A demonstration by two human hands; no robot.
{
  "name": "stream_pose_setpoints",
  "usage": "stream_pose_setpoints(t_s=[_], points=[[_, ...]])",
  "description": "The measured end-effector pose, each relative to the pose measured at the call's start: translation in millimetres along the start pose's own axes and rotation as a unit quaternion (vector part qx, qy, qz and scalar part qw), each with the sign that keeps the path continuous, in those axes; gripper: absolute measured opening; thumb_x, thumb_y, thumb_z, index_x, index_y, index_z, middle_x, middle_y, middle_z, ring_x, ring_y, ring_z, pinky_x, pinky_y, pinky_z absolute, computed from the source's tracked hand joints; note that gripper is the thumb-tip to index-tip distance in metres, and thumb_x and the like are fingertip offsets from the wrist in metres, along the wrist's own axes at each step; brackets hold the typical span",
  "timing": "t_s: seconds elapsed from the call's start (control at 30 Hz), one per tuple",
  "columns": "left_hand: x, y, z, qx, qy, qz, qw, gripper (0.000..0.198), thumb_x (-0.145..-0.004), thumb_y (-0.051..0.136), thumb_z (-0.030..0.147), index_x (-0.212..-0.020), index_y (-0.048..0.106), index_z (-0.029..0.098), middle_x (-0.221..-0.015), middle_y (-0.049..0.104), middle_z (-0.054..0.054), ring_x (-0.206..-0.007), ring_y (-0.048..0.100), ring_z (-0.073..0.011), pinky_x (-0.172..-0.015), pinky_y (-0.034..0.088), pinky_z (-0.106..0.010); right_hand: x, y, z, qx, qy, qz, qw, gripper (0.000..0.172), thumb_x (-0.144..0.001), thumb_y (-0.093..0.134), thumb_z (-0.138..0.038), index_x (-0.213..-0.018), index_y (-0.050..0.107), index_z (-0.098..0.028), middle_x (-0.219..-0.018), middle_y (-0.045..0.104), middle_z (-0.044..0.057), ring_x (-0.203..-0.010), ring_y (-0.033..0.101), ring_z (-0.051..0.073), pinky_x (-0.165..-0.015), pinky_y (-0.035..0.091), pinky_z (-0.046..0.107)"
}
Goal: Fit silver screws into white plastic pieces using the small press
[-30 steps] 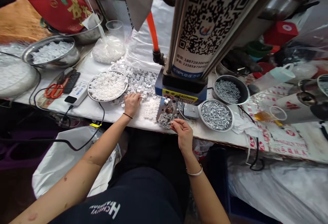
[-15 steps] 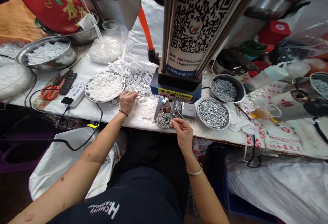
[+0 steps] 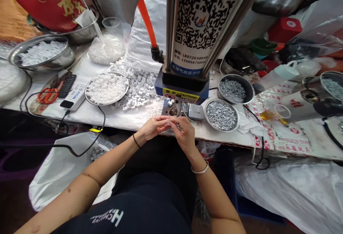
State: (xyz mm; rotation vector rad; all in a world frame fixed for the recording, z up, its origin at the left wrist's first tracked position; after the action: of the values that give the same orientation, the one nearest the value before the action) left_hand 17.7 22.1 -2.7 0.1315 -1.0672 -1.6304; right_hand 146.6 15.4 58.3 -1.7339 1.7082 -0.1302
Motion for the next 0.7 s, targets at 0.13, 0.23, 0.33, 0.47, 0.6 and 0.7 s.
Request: stream_pose_setpoints(t_s=[0.13,0.23,0.33,0.47,0.6,0.7], points=[[0.5,1.3,-6.1,0.057,-0.042,0.006,0.997,0.018,-0.067,0.075,0.013,-0.084,0.071,0.009,-0.077,0.069,-0.005,-0.066,0.061,-0.0069,-0.067,0.048,-0.017,3.2,1.6,-5.5,0.071,-0.084,0.003,0.994,0.015,-0.086,0.056,-0.021,-0.095,0.068,-0.024,-0.090,0.071,0.004,-0.083,0.065,0.016,-0.076,0.055,0.030],[2.3,0.0,-14.0,0.094,-0.074,-0.002,0.993,0.015,-0.071,0.071,0.011,-0.085,0.070,0.009,-0.074,0.068,-0.005,-0.064,0.061,-0.0079,-0.065,0.049,-0.018,9.5,4.2,-6.5,0.077,-0.156,-0.003,0.985,0.022,-0.086,0.055,-0.015,-0.102,0.067,-0.023,-0.096,0.072,0.005,-0.087,0.066,0.017,-0.078,0.057,0.031],[5.0,-2.9,-21.8,0.095,-0.083,-0.009,0.992,0.020,-0.069,0.073,0.014,-0.089,0.070,0.011,-0.076,0.068,-0.005,-0.066,0.062,-0.0092,-0.067,0.050,-0.020,18.3,8.0,-4.9,0.072,-0.220,-0.036,0.972,0.032,-0.084,0.056,-0.013,-0.115,0.062,-0.020,-0.109,0.069,0.009,-0.101,0.065,0.020,-0.085,0.056,0.035],[-2.4,-7.7,-15.5,-0.046,-0.025,-0.004,0.999,0.025,-0.067,0.075,0.026,-0.086,0.071,0.010,-0.077,0.069,-0.006,-0.069,0.063,-0.0128,-0.071,0.050,-0.026,23.4,6.4,2.4,0.071,-0.227,-0.017,0.971,0.030,-0.081,0.059,-0.009,-0.108,0.067,-0.021,-0.104,0.071,0.008,-0.098,0.067,0.020,-0.083,0.057,0.033],[-30.9,-15.6,35.3,-0.339,0.248,0.110,0.901,0.018,-0.076,0.065,0.028,-0.084,0.071,0.012,-0.083,0.069,-0.007,-0.079,0.062,-0.0162,-0.076,0.047,-0.028,14.7,-4.6,23.8,0.008,-0.032,0.062,0.998,0.015,-0.080,0.064,-0.022,-0.092,0.072,-0.024,-0.090,0.074,0.003,-0.083,0.070,0.020,-0.077,0.058,0.033],[-61.0,-15.9,58.3,-0.501,0.359,0.143,0.774,0.019,-0.073,0.068,0.024,-0.090,0.070,0.014,-0.094,0.068,-0.009,-0.091,0.060,-0.0199,-0.084,0.045,-0.032,14.0,-10.9,42.2,-0.074,0.129,0.106,0.983,0.015,-0.076,0.068,-0.032,-0.087,0.073,-0.022,-0.087,0.074,0.004,-0.081,0.070,0.021,-0.076,0.058,0.034]])
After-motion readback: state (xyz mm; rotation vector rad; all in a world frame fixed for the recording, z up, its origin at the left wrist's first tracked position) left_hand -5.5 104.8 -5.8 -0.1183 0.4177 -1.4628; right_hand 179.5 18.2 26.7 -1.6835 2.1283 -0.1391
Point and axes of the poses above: each hand's wrist, its own x-axis away from the middle knuckle, its own y-axis out of the palm, z = x × y, the point moved 5 cm from there along -x, towards the middle knuckle
